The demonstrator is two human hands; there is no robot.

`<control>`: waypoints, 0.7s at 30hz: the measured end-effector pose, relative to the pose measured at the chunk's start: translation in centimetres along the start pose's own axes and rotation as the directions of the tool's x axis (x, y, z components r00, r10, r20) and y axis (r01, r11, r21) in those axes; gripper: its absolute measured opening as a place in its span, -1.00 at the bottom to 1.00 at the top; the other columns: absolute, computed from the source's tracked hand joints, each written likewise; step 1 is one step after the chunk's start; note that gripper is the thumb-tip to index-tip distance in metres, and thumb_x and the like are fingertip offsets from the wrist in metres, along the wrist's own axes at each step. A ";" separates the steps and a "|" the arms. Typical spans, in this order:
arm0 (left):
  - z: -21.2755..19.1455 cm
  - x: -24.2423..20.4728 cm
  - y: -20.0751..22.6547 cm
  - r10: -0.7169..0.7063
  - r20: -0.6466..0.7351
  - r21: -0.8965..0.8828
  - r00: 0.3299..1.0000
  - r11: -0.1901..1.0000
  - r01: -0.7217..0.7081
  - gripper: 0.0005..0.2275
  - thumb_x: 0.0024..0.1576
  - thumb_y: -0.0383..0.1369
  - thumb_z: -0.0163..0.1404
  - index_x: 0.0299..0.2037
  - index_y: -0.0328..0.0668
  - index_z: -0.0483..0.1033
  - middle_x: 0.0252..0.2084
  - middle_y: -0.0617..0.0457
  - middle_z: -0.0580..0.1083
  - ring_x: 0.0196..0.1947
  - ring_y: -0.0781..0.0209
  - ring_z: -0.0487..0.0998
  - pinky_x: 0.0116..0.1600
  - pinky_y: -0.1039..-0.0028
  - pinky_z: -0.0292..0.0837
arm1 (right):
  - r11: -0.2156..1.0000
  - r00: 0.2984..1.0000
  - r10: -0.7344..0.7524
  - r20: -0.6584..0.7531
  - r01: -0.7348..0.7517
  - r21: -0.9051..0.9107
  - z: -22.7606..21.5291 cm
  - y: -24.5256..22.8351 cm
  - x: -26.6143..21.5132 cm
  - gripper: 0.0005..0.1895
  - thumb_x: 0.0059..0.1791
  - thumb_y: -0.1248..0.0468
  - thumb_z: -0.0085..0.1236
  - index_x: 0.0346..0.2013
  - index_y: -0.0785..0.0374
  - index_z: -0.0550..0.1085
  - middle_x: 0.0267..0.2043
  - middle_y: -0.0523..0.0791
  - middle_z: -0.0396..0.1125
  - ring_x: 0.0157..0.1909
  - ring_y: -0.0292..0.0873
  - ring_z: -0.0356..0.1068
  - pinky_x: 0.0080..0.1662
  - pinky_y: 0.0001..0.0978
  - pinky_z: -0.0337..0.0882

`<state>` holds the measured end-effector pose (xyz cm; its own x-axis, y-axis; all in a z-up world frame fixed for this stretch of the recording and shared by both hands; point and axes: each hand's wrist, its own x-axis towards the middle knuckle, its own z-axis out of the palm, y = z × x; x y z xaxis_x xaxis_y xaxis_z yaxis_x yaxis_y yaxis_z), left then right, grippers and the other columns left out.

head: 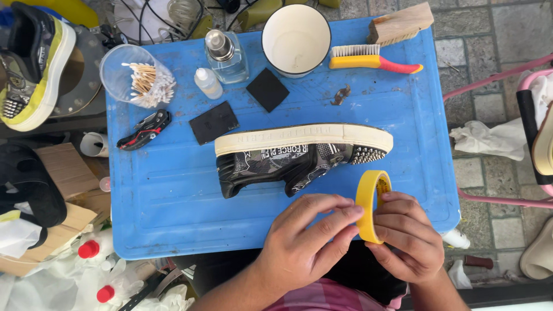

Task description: The person applies yellow masking tape along the sole edge of a black sneaker with white stripes. They then place the shoe on a rack and repeat the taping process on a second black sneaker with a studded design, carefully aligning the tape along the sole perimeter.

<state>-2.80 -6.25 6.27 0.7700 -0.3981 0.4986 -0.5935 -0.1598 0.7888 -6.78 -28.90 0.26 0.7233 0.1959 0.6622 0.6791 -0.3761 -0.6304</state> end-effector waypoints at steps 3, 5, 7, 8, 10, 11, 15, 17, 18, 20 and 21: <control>0.0 -0.8 -0.5 0.049 0.027 0.081 0.998 0.995 -0.051 -0.69 0.20 -0.52 0.22 0.15 -0.23 0.53 0.02 -0.02 0.48 -0.02 0.05 0.61 0.09 0.32 0.58 | 0.992 0.998 -0.021 0.059 0.028 -0.120 -0.2 -0.2 0.2 -0.73 -0.18 0.32 0.35 -0.24 0.27 0.51 -0.26 -0.08 0.46 -0.19 -0.06 0.44 0.12 0.01 0.40; 0.1 -1.6 -0.8 0.068 0.000 0.147 0.998 0.987 -0.067 -0.69 0.18 -0.52 0.24 0.13 -0.24 0.54 0.01 -0.01 0.49 -0.04 0.06 0.62 0.05 0.32 0.57 | 0.981 0.994 -0.025 0.103 0.044 -0.189 -0.1 -0.4 0.4 -0.72 -0.23 0.33 0.36 -0.26 0.26 0.53 -0.27 -0.11 0.46 -0.22 -0.08 0.42 0.08 -0.03 0.40; 0.3 -2.7 -1.3 0.071 -0.022 0.203 0.997 0.977 -0.066 -0.68 0.17 -0.53 0.25 0.12 -0.26 0.54 -0.01 -0.01 0.49 -0.07 0.07 0.62 0.01 0.32 0.57 | 0.968 0.988 -0.008 0.155 0.046 -0.248 0.0 -0.7 0.4 -0.71 -0.28 0.34 0.36 -0.29 0.24 0.55 -0.29 -0.15 0.45 -0.23 -0.08 0.40 0.04 -0.05 0.40; 0.4 -3.3 -1.5 0.067 -0.030 0.224 0.997 0.973 -0.059 -0.68 0.16 -0.54 0.25 0.11 -0.27 0.55 -0.02 -0.01 0.50 -0.09 0.07 0.62 0.00 0.32 0.57 | 0.968 0.983 0.000 0.182 0.046 -0.247 0.3 -0.7 0.4 -0.71 -0.29 0.34 0.36 -0.29 0.24 0.55 -0.28 -0.14 0.45 -0.21 -0.06 0.40 0.03 -0.04 0.40; 0.7 -4.5 -1.6 0.040 -0.055 0.246 0.998 0.969 -0.025 -0.69 0.14 -0.56 0.24 0.09 -0.28 0.56 -0.05 0.00 0.50 -0.12 0.08 0.63 -0.02 0.34 0.57 | 0.966 0.972 0.017 0.234 0.044 -0.254 0.7 -0.9 0.2 -0.70 -0.30 0.34 0.35 -0.29 0.25 0.55 -0.25 -0.13 0.45 -0.18 -0.03 0.40 0.03 -0.03 0.39; 1.2 -4.9 -1.7 0.026 -0.079 0.250 0.997 0.968 -0.005 -0.70 0.13 -0.57 0.23 0.07 -0.27 0.57 -0.07 0.00 0.51 -0.13 0.09 0.63 -0.03 0.35 0.57 | 0.970 0.970 0.033 0.243 0.027 -0.241 0.9 -0.8 0.2 -0.70 -0.29 0.35 0.35 -0.28 0.26 0.56 -0.24 -0.13 0.45 -0.17 -0.03 0.40 0.03 -0.03 0.40; 2.4 -6.1 -2.5 -0.111 -0.146 0.223 0.983 0.964 0.142 -0.75 0.11 -0.56 0.25 -0.02 -0.25 0.59 -0.14 0.03 0.53 -0.22 0.09 0.62 -0.12 0.38 0.55 | 0.983 0.958 0.095 0.271 -0.046 -0.180 1.7 -0.6 -0.3 -0.69 -0.29 0.36 0.33 -0.26 0.29 0.55 -0.22 -0.10 0.45 -0.12 0.01 0.41 0.06 -0.02 0.40; 2.6 -6.2 -2.8 -0.129 -0.136 0.177 0.982 0.973 0.152 -0.80 0.12 -0.56 0.23 -0.08 -0.24 0.56 -0.16 0.04 0.53 -0.21 0.09 0.62 -0.09 0.37 0.55 | 0.985 0.953 0.110 0.283 -0.066 -0.160 1.6 -0.2 -0.4 -0.68 -0.28 0.36 0.32 -0.25 0.30 0.55 -0.20 -0.08 0.45 -0.09 0.02 0.41 0.11 0.00 0.38; 2.5 -6.1 -2.8 -0.135 -0.132 0.154 0.982 0.976 0.155 -0.82 0.12 -0.55 0.22 -0.10 -0.23 0.55 -0.16 0.04 0.53 -0.20 0.09 0.62 -0.07 0.37 0.55 | 0.985 0.949 0.114 0.295 -0.070 -0.155 1.5 0.1 -0.4 -0.68 -0.27 0.36 0.32 -0.24 0.31 0.55 -0.19 -0.08 0.46 -0.07 0.02 0.42 0.15 0.02 0.38; 2.0 -6.2 -3.3 -0.182 -0.106 0.266 0.978 0.942 0.205 -0.84 0.07 -0.51 0.23 -0.19 -0.18 0.55 -0.19 0.06 0.52 -0.20 0.08 0.59 -0.06 0.32 0.50 | 0.976 0.939 0.163 0.304 -0.108 -0.189 0.5 0.2 -0.7 -0.68 -0.26 0.37 0.31 -0.22 0.31 0.56 -0.17 -0.07 0.46 -0.02 0.03 0.42 0.20 0.01 0.37; 1.5 -6.0 -3.6 -0.202 -0.095 0.321 0.975 0.921 0.222 -0.85 0.05 -0.49 0.23 -0.23 -0.15 0.54 -0.20 0.08 0.52 -0.21 0.07 0.58 -0.05 0.29 0.48 | 0.965 0.935 0.195 0.295 -0.129 -0.228 -0.2 0.5 -0.6 -0.69 -0.26 0.37 0.31 -0.22 0.31 0.56 -0.16 -0.07 0.45 0.01 0.04 0.42 0.21 -0.01 0.37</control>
<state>-5.63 -4.66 -0.11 0.8926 -0.2702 0.3610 -0.4509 -0.5250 0.7218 -6.88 -29.39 -0.38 0.8461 0.3769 0.3768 0.5330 -0.5951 -0.6015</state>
